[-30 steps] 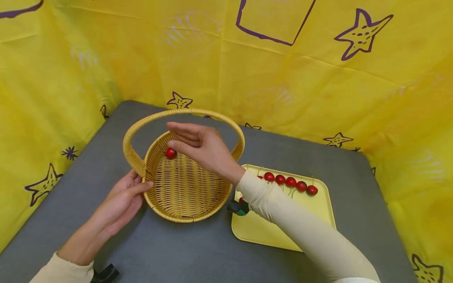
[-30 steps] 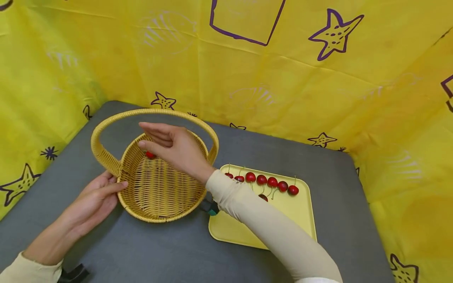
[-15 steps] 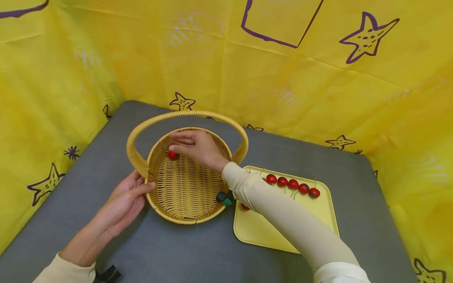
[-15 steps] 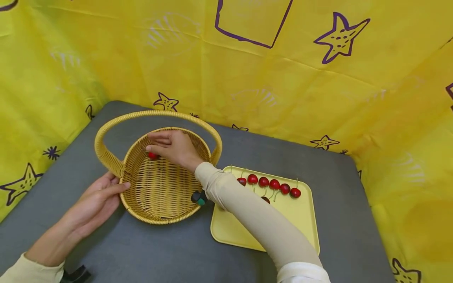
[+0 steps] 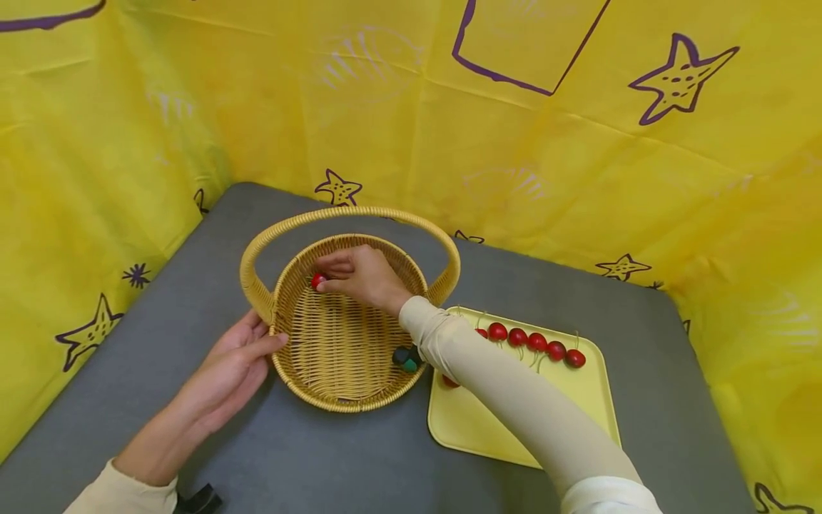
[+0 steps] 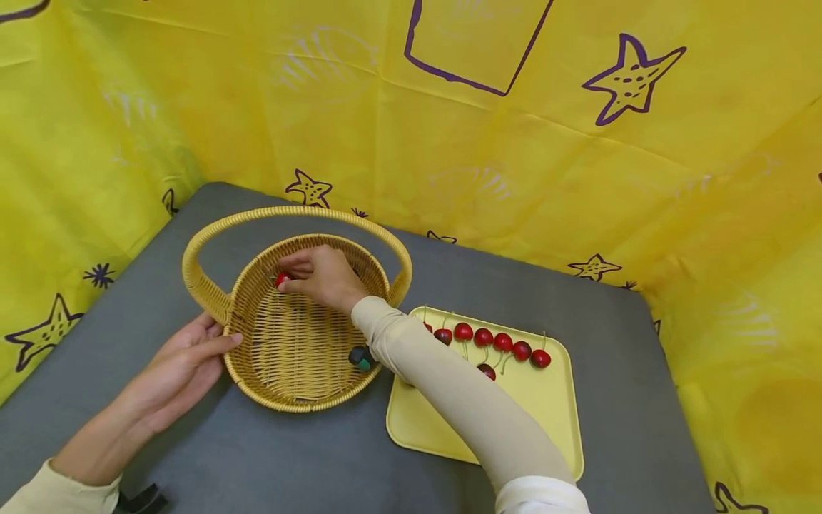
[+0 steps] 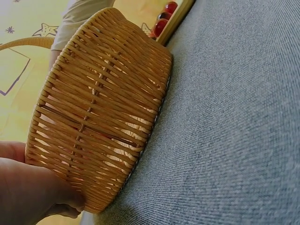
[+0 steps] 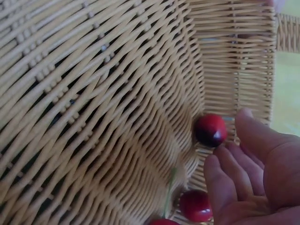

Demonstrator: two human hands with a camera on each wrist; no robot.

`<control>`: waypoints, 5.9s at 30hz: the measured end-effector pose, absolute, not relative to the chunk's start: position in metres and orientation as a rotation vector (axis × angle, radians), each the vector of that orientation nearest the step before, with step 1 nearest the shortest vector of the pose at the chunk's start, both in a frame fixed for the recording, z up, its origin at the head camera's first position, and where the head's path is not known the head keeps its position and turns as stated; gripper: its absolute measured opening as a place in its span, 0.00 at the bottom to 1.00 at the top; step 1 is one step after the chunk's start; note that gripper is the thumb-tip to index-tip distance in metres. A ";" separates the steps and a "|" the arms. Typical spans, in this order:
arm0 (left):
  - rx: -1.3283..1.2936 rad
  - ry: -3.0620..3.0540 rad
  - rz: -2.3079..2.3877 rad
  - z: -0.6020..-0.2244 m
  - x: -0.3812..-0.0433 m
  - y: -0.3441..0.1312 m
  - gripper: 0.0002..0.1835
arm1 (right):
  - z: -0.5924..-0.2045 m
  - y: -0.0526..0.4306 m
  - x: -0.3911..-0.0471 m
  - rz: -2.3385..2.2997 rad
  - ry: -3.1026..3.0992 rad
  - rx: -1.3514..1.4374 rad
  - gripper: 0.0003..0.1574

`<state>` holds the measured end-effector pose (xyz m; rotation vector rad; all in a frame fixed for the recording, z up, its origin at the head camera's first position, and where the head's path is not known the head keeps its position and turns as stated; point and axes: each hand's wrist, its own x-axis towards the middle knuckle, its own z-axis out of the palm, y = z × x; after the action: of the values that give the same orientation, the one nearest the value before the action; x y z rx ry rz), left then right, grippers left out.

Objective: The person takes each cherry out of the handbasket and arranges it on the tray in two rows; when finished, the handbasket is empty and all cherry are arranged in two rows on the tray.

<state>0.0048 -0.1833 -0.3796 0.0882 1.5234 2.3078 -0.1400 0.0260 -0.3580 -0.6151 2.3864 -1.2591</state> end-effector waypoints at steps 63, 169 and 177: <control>0.096 1.532 2.310 -0.387 0.003 -0.184 0.44 | -0.274 0.115 -0.043 -1.544 2.239 -0.768 0.21; 0.098 1.532 2.290 -0.379 0.005 -0.180 0.44 | -0.364 0.077 -0.085 -1.459 2.604 -0.232 0.39; 0.098 1.533 2.296 -0.379 0.004 -0.181 0.45 | -0.368 0.069 -0.089 -1.423 2.552 -0.267 0.32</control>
<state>0.0040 -0.1810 -0.3789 0.0977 1.5328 2.2957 -0.0890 0.0693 -0.3679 -0.2666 2.5518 -1.4228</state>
